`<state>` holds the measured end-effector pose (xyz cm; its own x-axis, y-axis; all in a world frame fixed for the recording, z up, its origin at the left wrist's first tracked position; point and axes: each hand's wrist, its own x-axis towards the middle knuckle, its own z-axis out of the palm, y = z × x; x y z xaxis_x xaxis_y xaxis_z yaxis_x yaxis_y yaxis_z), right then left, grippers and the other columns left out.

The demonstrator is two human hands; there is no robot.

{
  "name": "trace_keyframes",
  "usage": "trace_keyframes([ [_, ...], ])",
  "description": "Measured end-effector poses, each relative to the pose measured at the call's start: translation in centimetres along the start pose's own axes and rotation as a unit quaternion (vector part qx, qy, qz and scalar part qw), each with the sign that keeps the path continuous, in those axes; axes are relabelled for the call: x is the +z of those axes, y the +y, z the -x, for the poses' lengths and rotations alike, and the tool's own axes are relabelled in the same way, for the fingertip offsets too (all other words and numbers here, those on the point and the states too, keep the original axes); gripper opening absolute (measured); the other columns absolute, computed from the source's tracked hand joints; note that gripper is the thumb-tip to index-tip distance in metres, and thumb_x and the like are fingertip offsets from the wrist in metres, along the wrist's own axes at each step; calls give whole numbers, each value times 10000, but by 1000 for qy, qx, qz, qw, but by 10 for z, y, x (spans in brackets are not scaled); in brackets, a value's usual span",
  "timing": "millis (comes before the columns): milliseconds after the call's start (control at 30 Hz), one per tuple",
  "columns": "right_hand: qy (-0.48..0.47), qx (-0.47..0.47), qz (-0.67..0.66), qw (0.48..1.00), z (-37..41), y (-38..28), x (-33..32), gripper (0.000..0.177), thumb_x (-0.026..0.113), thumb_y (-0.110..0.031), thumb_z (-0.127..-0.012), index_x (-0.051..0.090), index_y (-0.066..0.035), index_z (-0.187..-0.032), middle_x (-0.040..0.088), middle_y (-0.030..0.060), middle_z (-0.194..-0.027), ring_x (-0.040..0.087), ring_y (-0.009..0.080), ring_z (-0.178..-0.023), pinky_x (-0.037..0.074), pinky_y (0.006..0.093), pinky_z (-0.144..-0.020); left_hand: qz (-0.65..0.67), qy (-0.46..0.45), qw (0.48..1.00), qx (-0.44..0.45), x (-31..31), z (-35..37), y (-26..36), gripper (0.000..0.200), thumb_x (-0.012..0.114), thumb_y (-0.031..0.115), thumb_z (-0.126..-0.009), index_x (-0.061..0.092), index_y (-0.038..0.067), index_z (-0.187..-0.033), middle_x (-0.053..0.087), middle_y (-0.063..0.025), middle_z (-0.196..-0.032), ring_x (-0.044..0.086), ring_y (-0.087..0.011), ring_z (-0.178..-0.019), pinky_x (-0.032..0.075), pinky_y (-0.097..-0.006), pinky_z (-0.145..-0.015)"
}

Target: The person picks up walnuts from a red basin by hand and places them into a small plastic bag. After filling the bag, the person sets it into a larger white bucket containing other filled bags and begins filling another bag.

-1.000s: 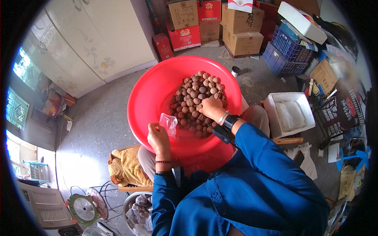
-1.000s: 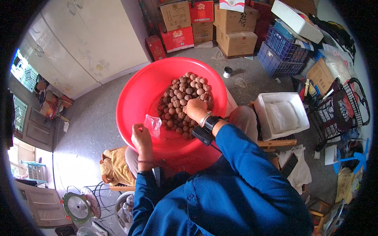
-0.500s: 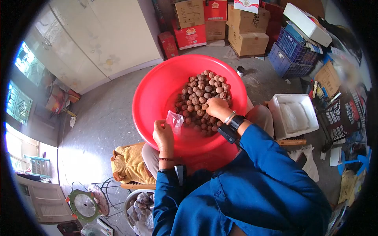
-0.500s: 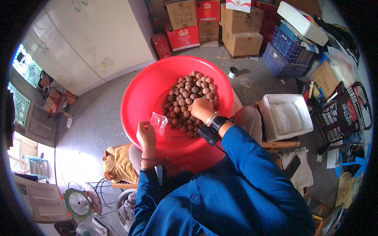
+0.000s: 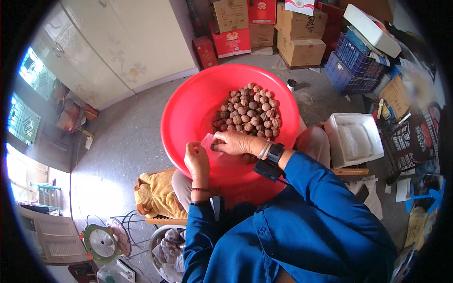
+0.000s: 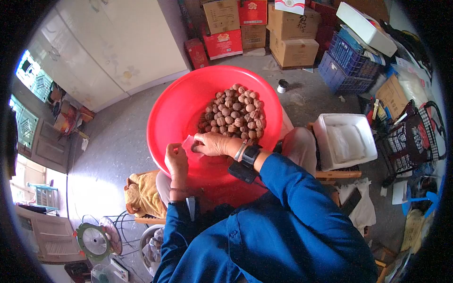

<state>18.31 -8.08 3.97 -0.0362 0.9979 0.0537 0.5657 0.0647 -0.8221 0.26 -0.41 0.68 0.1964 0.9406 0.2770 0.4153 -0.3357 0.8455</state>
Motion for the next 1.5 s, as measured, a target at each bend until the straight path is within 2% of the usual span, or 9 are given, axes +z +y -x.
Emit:
trace_keyframes([
  [467, 58, -15, 109, 992, -4, -3, 9, 279, 698, -302, -935, 705, -77, -1100, 723, 241, -895, 711, 438, -904, 558, 516, -793, -49, 24, 998, 7, 2, -1, 1, 129, 638, 149, -929, 701, 48, -980, 710, -209, -779, 704, -355, -718, 547, -442, -671],
  [633, 175, -80, 54, 980, -1, 3, -11, 200, 689, -255, -933, 761, -72, -971, 741, 189, -885, 743, 353, -859, 578, 437, -776, -21, -10, 1000, 4, 11, -8, -28, 124, 613, 116, -943, 687, 41, -1008, 677, -131, -691, 622, -199, -543, 495, -366, -501],
  [667, 181, -33, -27, 982, -3, 6, -19, 186, 697, -245, -925, 758, -74, -970, 744, 180, -870, 744, 341, -846, 580, 435, -767, -20, -10, 1000, 4, 13, -8, -32, 124, 613, 116, -943, 687, 41, -1008, 677, -131, -691, 622, -199, -543, 495, -366, -501],
  [800, 292, 67, 67, 952, -1, 40, -46, 132, 701, -182, -899, 707, -52, -919, 733, 149, -861, 731, 293, -844, 563, 404, -734, 13, -36, 998, -47, 8, -5, -16, 98, 629, 97, -931, 690, 41, -984, 649, -115, -663, 594, -183, -542, 475, -357, -508],
  [900, 291, 122, 220, 923, 14, 73, -52, 128, 665, -138, -903, 693, -30, -965, 720, 188, -1004, 719, 357, -949, 577, 451, -778, 20, -36, 997, -67, 8, -5, -13, 83, 652, 95, -917, 697, 41, -960, 638, -133, -656, 608, -219, -581, 493, -378, -570],
  [967, 265, 267, 302, 876, 19, 86, -50, 150, 633, -91, -894, 687, 2, -999, 681, 223, -1141, 691, 425, -1034, 585, 497, -831, 30, -37, 997, -66, 7, -5, -10, 86, 653, 96, -916, 697, 39, -962, 636, -130, -655, 605, -214, -579, 491, -375, -570],
  [1300, 190, 281, 362, 868, 20, 85, -56, 214, 561, -127, -951, 741, -35, -1023, 651, 212, -1210, 708, 392, -1032, 595, 506, -853, 13, -50, 998, -44, 5, -3, -9, 104, 653, 100, -917, 702, 38, -985, 653, -139, -678, 624, -219, -601, 503, -372, -585],
  [1400, 239, 262, 380, 854, 18, 86, -56, 175, 680, -130, -866, 704, -6, -986, 693, 209, -1118, 716, 411, -969, 594, 508, -800, 19, -59, 998, -33, 5, -3, -11, 114, 634, 119, -941, 689, 37, -999, 650, -110, -661, 609, -181, -563, 482, -348, -525],
  [1500, 312, 246, 206, 894, 13, 80, -59, 337, 693, -244, -861, 679, 1, -1092, 738, 198, -989, 737, 351, -915, 579, 471, -790, 24, -60, 997, -41, 7, -3, -16, 120, 634, 124, -941, 690, 37, -1003, 668, -127, -693, 631, -204, -587, 495, -357, -544],
])
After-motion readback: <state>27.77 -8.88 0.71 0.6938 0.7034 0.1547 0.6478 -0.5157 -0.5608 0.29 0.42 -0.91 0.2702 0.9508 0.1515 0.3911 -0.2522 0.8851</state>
